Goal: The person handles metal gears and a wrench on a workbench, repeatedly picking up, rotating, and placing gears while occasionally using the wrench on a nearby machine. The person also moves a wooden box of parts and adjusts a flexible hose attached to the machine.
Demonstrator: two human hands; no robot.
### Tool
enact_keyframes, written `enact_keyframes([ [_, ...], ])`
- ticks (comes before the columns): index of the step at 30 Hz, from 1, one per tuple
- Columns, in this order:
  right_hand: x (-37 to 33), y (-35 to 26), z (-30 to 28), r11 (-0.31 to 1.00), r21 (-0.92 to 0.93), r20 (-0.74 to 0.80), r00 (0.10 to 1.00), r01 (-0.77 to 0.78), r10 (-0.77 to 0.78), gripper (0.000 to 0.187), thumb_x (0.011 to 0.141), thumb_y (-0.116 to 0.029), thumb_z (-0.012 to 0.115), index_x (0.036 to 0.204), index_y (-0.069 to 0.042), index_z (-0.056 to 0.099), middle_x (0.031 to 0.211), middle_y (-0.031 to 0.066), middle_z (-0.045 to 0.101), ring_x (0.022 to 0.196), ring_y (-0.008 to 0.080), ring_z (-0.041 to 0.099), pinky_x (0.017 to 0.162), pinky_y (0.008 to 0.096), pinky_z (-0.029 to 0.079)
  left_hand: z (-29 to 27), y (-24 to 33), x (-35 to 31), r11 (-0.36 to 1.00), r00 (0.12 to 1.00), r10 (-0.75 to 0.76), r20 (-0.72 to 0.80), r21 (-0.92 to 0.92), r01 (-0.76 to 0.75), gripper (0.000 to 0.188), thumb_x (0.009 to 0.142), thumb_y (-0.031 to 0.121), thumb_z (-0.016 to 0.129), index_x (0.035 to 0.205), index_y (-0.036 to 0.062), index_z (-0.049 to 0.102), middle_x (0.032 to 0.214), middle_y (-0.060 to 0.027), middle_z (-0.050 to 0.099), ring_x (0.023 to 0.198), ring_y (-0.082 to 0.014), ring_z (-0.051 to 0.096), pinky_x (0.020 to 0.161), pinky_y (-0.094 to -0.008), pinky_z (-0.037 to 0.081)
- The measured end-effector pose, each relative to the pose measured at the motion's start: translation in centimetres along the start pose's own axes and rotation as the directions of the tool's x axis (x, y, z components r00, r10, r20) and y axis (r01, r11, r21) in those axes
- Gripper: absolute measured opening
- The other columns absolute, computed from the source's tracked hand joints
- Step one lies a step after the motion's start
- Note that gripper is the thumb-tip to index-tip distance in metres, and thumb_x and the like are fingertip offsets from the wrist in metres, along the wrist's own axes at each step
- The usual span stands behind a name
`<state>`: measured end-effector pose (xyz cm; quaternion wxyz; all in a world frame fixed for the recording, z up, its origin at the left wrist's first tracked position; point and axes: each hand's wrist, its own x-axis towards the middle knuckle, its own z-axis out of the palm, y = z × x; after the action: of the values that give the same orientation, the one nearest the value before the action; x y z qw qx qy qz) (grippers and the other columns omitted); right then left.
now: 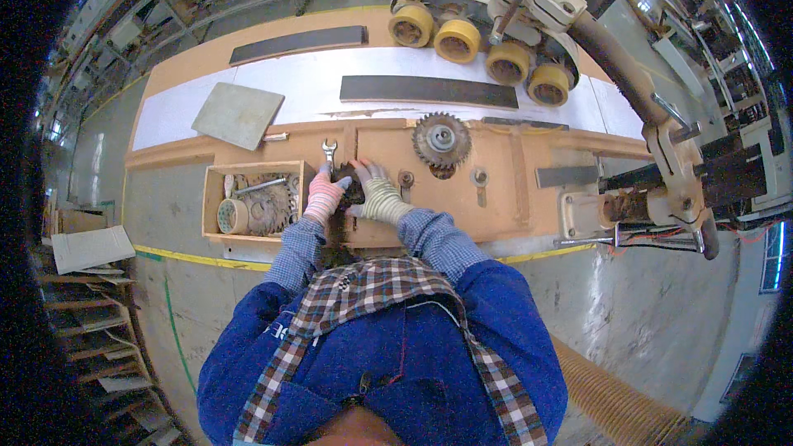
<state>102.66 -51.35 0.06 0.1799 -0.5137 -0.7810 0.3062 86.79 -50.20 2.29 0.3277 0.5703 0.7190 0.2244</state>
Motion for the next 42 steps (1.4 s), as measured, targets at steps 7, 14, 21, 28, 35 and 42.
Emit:
enact_keyframes([
  [7,-0.5,2.7,0.5,0.984,0.176,-0.057,0.998,0.040,-0.030,0.108,0.055,-0.039,0.081,0.140,-0.004,0.024,0.139,0.0273,0.029,0.130,0.0436,0.027,0.109,0.0468,0.025,0.1,1.1,0.5,1.000,0.991,-0.002,0.131,-0.010,0.004,0.057,0.066,0.028,0.074,0.114,0.0024,0.056,0.103,-0.0199,0.065,0.099,-0.0346,0.061,0.087,-0.0394,0.048],
  [14,-2.4,4.8,2.2,0.943,0.308,-0.286,0.958,0.124,-0.032,0.066,0.065,-0.013,0.067,0.126,-0.004,0.043,0.124,0.0218,0.047,0.118,0.0376,0.044,0.103,0.0410,0.034,0.4,0.7,0.4,0.996,0.986,0.054,0.155,-0.073,-0.043,0.057,0.068,0.029,0.074,0.115,0.0005,0.057,0.102,-0.0204,0.065,0.097,-0.0343,0.062,0.086,-0.0388,0.049],
  [21,-2.8,4.9,2.7,0.920,0.391,-0.263,0.960,0.010,0.101,0.057,0.068,-0.008,0.068,0.121,-0.002,0.048,0.112,0.0149,0.053,0.105,0.0272,0.052,0.094,0.0347,0.041,-6.1,2.4,0.5,0.971,0.984,0.051,-0.170,-0.222,-0.089,0.051,0.070,0.017,0.078,0.112,-0.0016,0.057,0.098,-0.0144,0.067,0.089,-0.0254,0.064,0.081,-0.0323,0.050],
  [28,-2.3,4.0,2.0,0.974,0.226,-0.276,0.961,0.035,0.030,0.057,0.066,-0.015,0.070,0.118,-0.001,0.051,0.108,0.0200,0.055,0.101,0.0338,0.054,0.092,0.0383,0.042,-12.8,3.8,-0.6,0.453,0.962,-0.142,-0.232,-0.880,-0.145,0.043,0.074,0.013,0.077,0.108,-0.0036,0.057,0.079,-0.0089,0.066,0.064,-0.0138,0.061,0.052,-0.0281,0.050],
  [35,-2.6,3.1,1.6,0.997,-0.034,-0.265,0.962,0.062,-0.069,0.056,0.066,-0.015,0.066,0.119,-0.002,0.051,0.111,0.0219,0.055,0.104,0.0379,0.052,0.094,0.0416,0.041,-9.5,3.7,-2.1,0.398,0.994,-0.112,-0.007,-0.917,0.039,0.030,0.078,0.015,0.074,0.101,-0.0009,0.062,0.083,-0.0060,0.067,0.067,-0.0117,0.061,0.064,-0.0256,0.052],
  [42,-3.5,1.5,-1.8,0.903,0.416,-0.255,0.940,-0.105,0.227,0.034,0.085,-0.021,0.059,0.110,0.001,0.057,0.102,0.0150,0.061,0.091,0.0259,0.057,0.082,0.0383,0.045,-5.3,3.1,-2.7,0.420,0.998,0.009,0.064,-0.906,0.054,0.041,0.082,0.015,0.069,0.116,-0.0037,0.055,0.099,-0.0092,0.065,0.085,-0.0140,0.062,0.075,-0.0266,0.052],
])
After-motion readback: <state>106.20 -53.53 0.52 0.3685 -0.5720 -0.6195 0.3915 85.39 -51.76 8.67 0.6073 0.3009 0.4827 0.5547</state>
